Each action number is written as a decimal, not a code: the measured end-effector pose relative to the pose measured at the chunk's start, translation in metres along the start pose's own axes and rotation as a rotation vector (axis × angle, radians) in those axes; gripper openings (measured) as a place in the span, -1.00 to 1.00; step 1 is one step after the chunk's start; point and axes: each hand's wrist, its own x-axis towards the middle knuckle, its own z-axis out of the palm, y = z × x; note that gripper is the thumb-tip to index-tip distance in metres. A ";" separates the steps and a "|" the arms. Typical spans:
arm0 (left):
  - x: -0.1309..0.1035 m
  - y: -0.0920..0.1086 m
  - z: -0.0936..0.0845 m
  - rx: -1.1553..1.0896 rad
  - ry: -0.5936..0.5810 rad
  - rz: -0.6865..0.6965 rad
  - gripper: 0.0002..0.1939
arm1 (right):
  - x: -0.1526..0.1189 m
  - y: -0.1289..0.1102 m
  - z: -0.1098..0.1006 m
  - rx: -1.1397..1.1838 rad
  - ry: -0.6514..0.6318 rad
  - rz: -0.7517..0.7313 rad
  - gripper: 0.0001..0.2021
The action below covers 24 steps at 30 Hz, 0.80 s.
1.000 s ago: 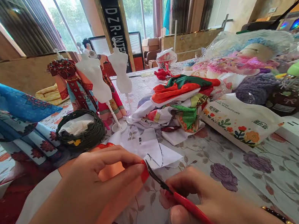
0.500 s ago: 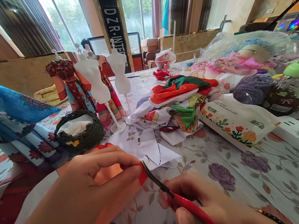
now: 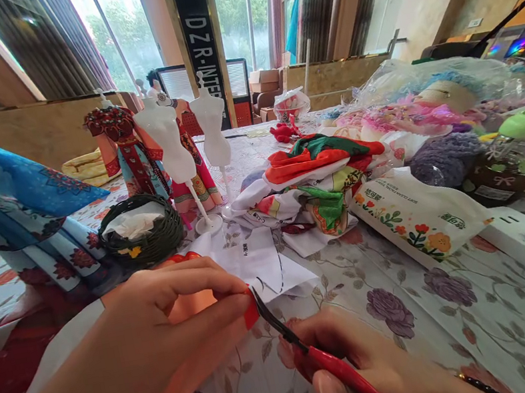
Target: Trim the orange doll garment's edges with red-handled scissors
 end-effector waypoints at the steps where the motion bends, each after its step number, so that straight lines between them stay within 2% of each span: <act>1: 0.001 -0.001 0.000 -0.009 -0.007 -0.001 -0.84 | -0.001 0.002 0.000 0.012 -0.014 -0.013 -0.42; 8: 0.000 -0.005 0.001 -0.076 -0.064 -0.011 -0.86 | -0.014 0.019 -0.001 0.033 0.063 0.052 -0.40; 19: 0.001 -0.005 0.000 -0.125 -0.085 -0.052 -0.85 | -0.018 0.020 0.001 0.034 0.141 0.148 -0.35; 24: 0.001 -0.007 0.001 -0.147 -0.087 -0.017 -0.85 | -0.017 0.009 0.003 -0.033 0.211 0.166 -0.32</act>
